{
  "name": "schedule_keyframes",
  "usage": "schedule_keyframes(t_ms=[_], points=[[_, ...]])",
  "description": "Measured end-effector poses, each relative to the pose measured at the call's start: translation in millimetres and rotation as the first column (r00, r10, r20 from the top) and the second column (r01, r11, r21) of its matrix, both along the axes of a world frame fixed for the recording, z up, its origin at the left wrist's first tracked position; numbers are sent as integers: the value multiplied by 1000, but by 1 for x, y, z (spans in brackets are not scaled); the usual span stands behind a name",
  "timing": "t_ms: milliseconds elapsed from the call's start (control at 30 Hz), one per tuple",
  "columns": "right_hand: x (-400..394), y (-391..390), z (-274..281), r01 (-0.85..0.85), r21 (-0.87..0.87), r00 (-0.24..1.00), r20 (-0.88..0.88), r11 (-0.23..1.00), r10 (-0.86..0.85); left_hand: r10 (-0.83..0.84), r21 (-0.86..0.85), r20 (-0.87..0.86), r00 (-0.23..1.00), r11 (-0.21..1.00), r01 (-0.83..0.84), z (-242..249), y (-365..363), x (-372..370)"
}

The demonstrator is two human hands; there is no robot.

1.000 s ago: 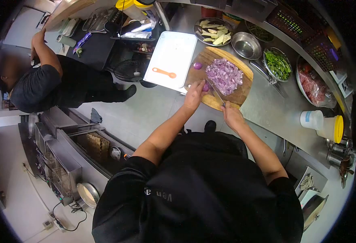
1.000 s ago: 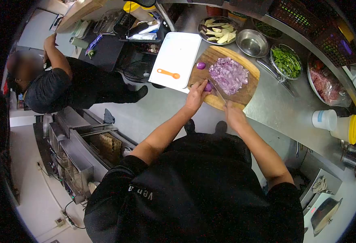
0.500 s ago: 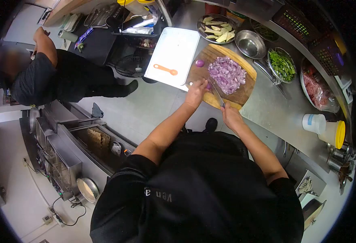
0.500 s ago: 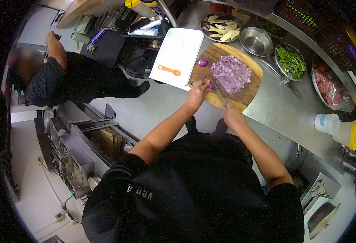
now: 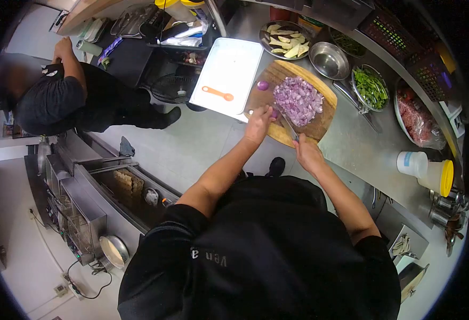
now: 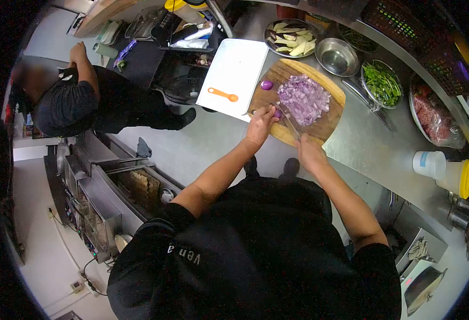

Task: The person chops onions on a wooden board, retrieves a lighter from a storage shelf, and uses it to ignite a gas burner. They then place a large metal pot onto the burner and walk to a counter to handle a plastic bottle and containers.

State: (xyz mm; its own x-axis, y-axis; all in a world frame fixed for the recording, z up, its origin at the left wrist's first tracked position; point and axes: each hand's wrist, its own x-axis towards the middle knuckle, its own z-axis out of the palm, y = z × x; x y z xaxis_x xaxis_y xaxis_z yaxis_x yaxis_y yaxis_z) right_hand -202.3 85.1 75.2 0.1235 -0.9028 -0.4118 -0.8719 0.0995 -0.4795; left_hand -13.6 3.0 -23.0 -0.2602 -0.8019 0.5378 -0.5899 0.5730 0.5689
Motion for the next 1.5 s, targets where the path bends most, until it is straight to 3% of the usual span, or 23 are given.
schedule_keyframes(t_ms=[200,267,367,567,900,967,1100,1167,1500], points=[[7,-5,-30,15,26,1000,22,1000,-15,-11,32,32,999,999,9,2,2,0],[13,-13,-49,15,-56,999,45,998,-13,-20,56,35,999,998,18,4,0,1],[5,-12,-41,-2,-46,999,45,999,4,-16,122,-15,1000,992,18,-12,0,1],[1,-2,-2,-13,14,1000,8,1000,13,-25,96,-68,997,995,32,-12,2,0],[8,-2,-37,16,9,998,57,1000,-16,-20,192,-142,990,980,47,-7,5,-4],[13,-8,-60,4,-119,997,72,993,4,10,114,-60,998,994,-3,-5,4,-3],[2,-9,-40,-29,-167,996,78,985,43,33,69,-11,999,997,-32,-13,4,-2],[0,-8,-20,12,-25,998,54,1000,-10,20,120,-74,997,993,-11,-16,6,-1],[-2,0,2,-23,30,1000,0,999,23,3,257,-199,980,965,49,-4,7,-3]])
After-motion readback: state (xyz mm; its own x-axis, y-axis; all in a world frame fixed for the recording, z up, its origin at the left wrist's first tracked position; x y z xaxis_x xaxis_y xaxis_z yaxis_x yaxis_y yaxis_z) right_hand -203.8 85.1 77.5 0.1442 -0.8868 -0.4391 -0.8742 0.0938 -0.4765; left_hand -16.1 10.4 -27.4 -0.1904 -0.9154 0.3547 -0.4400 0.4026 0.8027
